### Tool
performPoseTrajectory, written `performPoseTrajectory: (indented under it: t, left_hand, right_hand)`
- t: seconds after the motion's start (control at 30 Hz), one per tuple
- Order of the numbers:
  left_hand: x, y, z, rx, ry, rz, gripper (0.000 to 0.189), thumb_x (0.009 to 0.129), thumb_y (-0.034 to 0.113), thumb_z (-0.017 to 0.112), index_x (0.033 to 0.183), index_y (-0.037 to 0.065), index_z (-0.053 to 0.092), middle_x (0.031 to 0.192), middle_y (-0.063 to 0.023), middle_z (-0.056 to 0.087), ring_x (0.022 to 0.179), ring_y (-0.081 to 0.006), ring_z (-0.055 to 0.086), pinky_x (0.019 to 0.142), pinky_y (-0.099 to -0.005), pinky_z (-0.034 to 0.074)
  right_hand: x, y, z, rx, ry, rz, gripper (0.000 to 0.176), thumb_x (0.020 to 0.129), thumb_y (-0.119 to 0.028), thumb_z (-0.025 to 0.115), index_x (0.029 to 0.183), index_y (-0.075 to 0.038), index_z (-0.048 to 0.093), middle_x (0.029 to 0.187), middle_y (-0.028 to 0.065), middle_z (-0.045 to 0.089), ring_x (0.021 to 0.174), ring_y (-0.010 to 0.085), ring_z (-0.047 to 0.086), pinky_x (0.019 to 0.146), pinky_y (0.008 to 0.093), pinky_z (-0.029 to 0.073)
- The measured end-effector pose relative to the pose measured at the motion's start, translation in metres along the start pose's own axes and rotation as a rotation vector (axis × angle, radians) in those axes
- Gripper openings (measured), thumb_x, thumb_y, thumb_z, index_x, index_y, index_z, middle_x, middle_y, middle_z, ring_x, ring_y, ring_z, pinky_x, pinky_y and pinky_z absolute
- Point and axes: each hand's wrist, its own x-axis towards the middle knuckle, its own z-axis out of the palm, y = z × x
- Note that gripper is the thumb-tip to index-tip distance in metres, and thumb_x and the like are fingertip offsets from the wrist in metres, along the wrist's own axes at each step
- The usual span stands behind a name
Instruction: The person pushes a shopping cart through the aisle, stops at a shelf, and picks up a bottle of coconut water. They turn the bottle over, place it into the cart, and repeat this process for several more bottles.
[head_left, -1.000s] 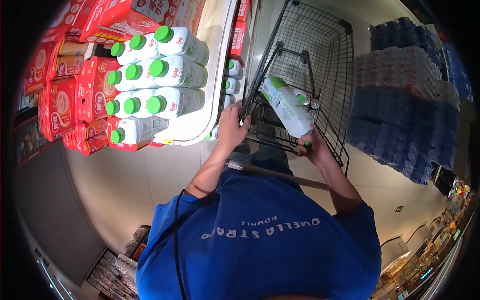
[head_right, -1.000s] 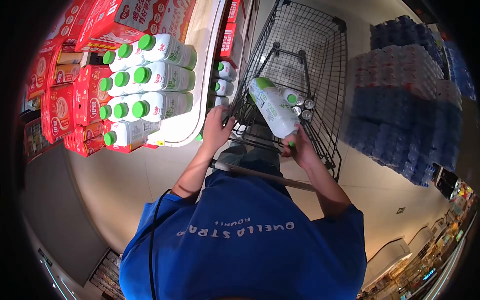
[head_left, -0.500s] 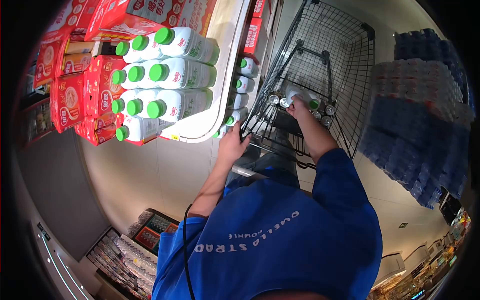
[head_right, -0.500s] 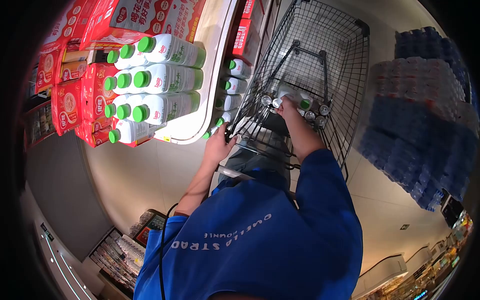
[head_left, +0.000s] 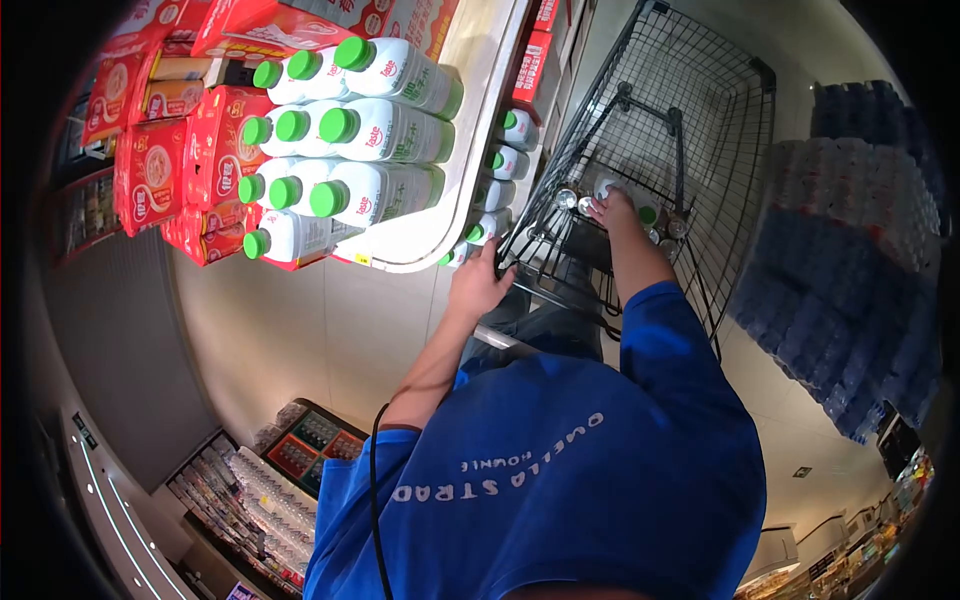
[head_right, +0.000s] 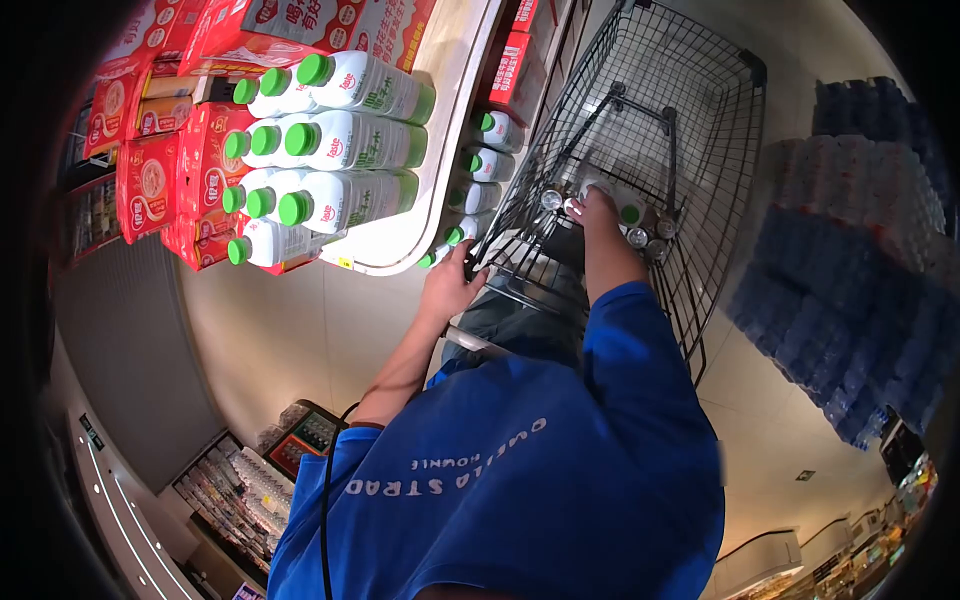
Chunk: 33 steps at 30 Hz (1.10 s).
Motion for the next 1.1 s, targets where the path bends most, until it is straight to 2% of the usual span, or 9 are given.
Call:
performPoseTrajectory:
  t: [0.27,0.33,0.4,0.57,0.67,0.77,0.87,1.07,1.1]
  left_hand:
    - [-0.003,-0.007,0.003,0.012,0.019,0.024,0.065,0.085,0.034,0.073,0.137,0.002,0.051,0.107,-0.0269,0.068,0.094,-0.0445,0.068,0.083,-0.0497,0.055]
    - [-0.005,-0.004,-0.001,-0.028,0.023,0.029,0.060,0.085,0.032,0.072,0.131,-0.001,0.052,0.105,-0.0293,0.068,0.094,-0.0449,0.068,0.082,-0.0509,0.055]
    - [-0.005,-0.005,-0.005,-0.045,-0.002,0.017,0.057,0.085,0.033,0.071,0.126,-0.001,0.053,0.105,-0.0287,0.068,0.094,-0.0455,0.068,0.082,-0.0510,0.055]
    - [0.003,-0.031,0.021,-0.261,0.104,0.064,0.057,0.086,0.035,0.070,0.127,-0.002,0.054,0.117,-0.0296,0.063,0.107,-0.0438,0.064,0.092,-0.0495,0.053]
    - [0.012,-0.047,0.030,-0.588,0.128,0.047,0.046,0.089,0.031,0.068,0.121,-0.002,0.060,0.114,-0.0242,0.066,0.105,-0.0392,0.064,0.095,-0.0437,0.051]
    - [-0.014,-0.064,0.003,-0.620,0.191,0.146,0.038,0.092,0.027,0.066,0.117,-0.001,0.063,0.110,-0.0207,0.068,0.103,-0.0357,0.065,0.092,-0.0421,0.051]
    - [-0.035,-0.096,-0.010,-0.838,-0.016,0.067,0.035,0.095,0.027,0.064,0.117,0.000,0.066,0.107,-0.0193,0.071,0.097,-0.0315,0.068,0.086,-0.0402,0.052]
    - [-0.044,-0.173,-0.019,-0.897,0.078,0.083,0.035,0.097,0.026,0.063,0.118,0.000,0.066,0.108,-0.0162,0.073,0.096,-0.0258,0.070,0.086,-0.0380,0.054]
    - [-0.048,-0.181,-0.024,-0.993,0.090,0.056,0.033,0.097,0.025,0.063,0.117,-0.001,0.066,0.106,-0.0141,0.073,0.096,-0.0218,0.069,0.086,-0.0349,0.054]
  right_hand:
    - [-0.056,0.009,0.001,-0.032,0.125,-0.041,0.054,0.092,-0.034,0.065,0.137,-0.011,0.046,0.129,0.0150,0.052,0.104,0.0320,0.064,0.091,0.0603,0.054]
    - [-0.100,0.013,0.012,-0.090,0.292,-0.238,0.062,0.086,-0.032,0.070,0.135,-0.005,0.041,0.128,0.0144,0.053,0.101,0.0315,0.064,0.084,0.0585,0.056]
    - [-0.132,0.018,0.007,-0.268,0.154,-0.492,0.080,0.081,-0.029,0.075,0.141,-0.003,0.029,0.117,0.0141,0.056,0.093,0.0270,0.063,0.069,0.0463,0.056]
    - [-0.234,0.022,0.035,-0.469,-0.091,-1.175,0.076,0.087,-0.015,0.071,0.146,0.003,0.027,0.120,0.0141,0.053,0.100,0.0187,0.060,0.083,0.0335,0.053]
    - [-0.398,0.083,0.102,-0.583,-0.213,-1.546,0.073,0.087,-0.006,0.070,0.147,0.004,0.029,0.130,0.0166,0.046,0.105,0.0193,0.058,0.089,0.0341,0.049]
    - [-0.478,0.137,0.153,-0.787,-0.474,-1.978,0.068,0.083,0.001,0.070,0.143,0.001,0.038,0.134,0.0175,0.042,0.098,0.0212,0.062,0.086,0.0344,0.051]
    - [-0.528,0.177,0.213,-1.349,-0.551,-2.185,0.056,0.085,-0.016,0.074,0.135,-0.002,0.052,0.120,0.0194,0.057,0.087,0.0295,0.067,0.072,0.0412,0.057]
    - [-0.545,0.249,0.323,-2.043,-0.099,-2.163,0.062,0.091,-0.050,0.066,0.133,-0.005,0.056,0.107,0.0220,0.065,0.093,0.0351,0.070,0.072,0.0459,0.058]
    - [-0.539,0.253,0.332,-2.125,-0.103,-2.114,0.058,0.092,-0.053,0.063,0.121,-0.004,0.059,0.101,0.0219,0.068,0.088,0.0351,0.071,0.069,0.0470,0.058]
